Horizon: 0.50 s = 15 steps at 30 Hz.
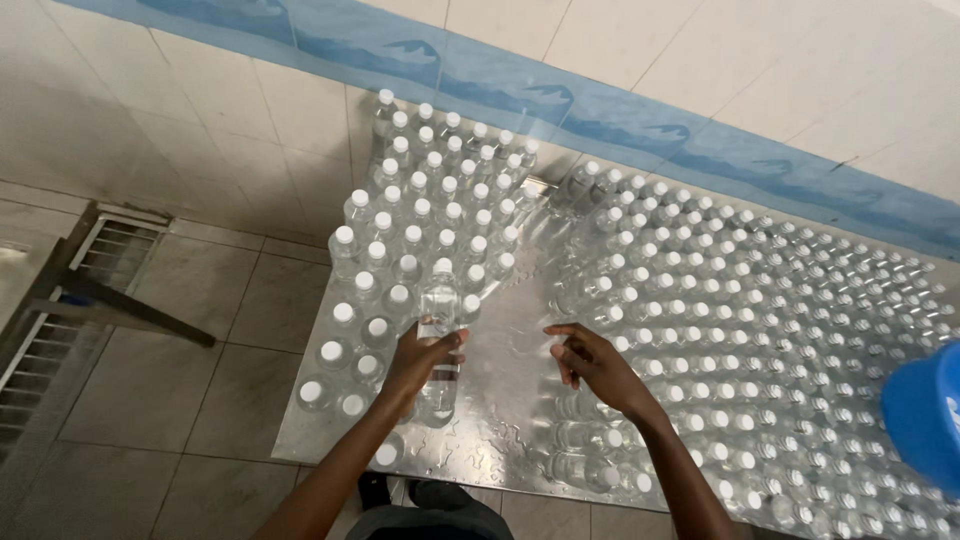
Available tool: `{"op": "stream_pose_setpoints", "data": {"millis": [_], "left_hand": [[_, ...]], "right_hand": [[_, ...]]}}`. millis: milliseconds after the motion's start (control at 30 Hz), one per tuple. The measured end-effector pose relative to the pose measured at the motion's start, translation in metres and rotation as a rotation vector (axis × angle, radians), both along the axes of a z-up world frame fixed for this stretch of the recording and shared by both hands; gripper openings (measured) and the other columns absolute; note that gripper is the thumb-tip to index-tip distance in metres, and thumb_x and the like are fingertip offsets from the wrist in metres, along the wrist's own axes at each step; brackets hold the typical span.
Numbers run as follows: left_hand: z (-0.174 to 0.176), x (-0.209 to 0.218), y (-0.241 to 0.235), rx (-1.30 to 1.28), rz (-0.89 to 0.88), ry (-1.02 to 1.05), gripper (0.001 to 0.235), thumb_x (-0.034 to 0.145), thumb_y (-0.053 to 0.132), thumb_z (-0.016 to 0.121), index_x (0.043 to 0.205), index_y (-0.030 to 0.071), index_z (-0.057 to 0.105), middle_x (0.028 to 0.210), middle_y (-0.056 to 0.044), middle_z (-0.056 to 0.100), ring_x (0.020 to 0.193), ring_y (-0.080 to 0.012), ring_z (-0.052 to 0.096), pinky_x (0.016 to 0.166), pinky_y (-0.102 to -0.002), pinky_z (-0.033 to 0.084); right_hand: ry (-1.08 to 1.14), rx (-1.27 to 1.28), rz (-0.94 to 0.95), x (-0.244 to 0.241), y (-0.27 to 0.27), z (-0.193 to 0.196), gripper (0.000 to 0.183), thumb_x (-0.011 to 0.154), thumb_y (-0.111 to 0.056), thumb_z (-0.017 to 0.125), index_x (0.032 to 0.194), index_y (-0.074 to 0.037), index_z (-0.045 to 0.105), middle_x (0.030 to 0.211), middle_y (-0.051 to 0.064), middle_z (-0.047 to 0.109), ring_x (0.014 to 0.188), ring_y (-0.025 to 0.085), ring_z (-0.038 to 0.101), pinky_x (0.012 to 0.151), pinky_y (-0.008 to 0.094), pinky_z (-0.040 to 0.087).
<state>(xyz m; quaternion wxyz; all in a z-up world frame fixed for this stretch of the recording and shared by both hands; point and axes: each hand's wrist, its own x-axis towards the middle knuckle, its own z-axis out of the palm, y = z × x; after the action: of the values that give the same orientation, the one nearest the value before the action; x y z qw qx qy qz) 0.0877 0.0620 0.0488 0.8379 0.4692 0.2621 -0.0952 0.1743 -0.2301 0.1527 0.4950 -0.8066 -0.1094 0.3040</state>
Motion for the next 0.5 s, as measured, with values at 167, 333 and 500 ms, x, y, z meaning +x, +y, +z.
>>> {"op": "stream_pose_setpoints", "data": {"millis": [167, 333, 500], "left_hand": [[-0.003, 0.016, 0.008, 0.01, -0.01, 0.038, 0.092, 0.087, 0.031, 0.093, 0.159, 0.0, 0.044, 0.128, -0.029, 0.072, 0.101, -0.0394, 0.081, 0.08, -0.052, 0.069], [0.004, 0.021, 0.006, 0.025, -0.027, 0.037, 0.083, 0.09, 0.026, 0.087, 0.157, -0.001, 0.046, 0.129, -0.031, 0.074, 0.103, -0.0418, 0.081, 0.079, -0.051, 0.069], [0.017, 0.021, 0.004, 0.036, -0.063, 0.027, 0.083, 0.091, 0.027, 0.087, 0.158, -0.002, 0.046, 0.123, -0.028, 0.075, 0.102, -0.0382, 0.081, 0.079, -0.05, 0.069]], "right_hand": [[-0.006, -0.063, 0.003, -0.005, -0.009, -0.013, 0.04, 0.108, -0.02, 0.066, 0.142, 0.002, 0.069, 0.075, 0.019, 0.072, 0.071, 0.026, 0.074, 0.063, 0.035, 0.063], [-0.008, -0.099, 0.024, -0.017, -0.009, -0.01, 0.037, 0.109, -0.02, 0.066, 0.139, 0.0, 0.073, 0.073, 0.016, 0.072, 0.071, 0.024, 0.073, 0.067, 0.035, 0.063], [-0.018, -0.132, 0.029, -0.018, -0.007, -0.005, 0.036, 0.108, -0.023, 0.067, 0.136, -0.002, 0.076, 0.075, 0.017, 0.072, 0.072, 0.024, 0.073, 0.07, 0.036, 0.063]]}}
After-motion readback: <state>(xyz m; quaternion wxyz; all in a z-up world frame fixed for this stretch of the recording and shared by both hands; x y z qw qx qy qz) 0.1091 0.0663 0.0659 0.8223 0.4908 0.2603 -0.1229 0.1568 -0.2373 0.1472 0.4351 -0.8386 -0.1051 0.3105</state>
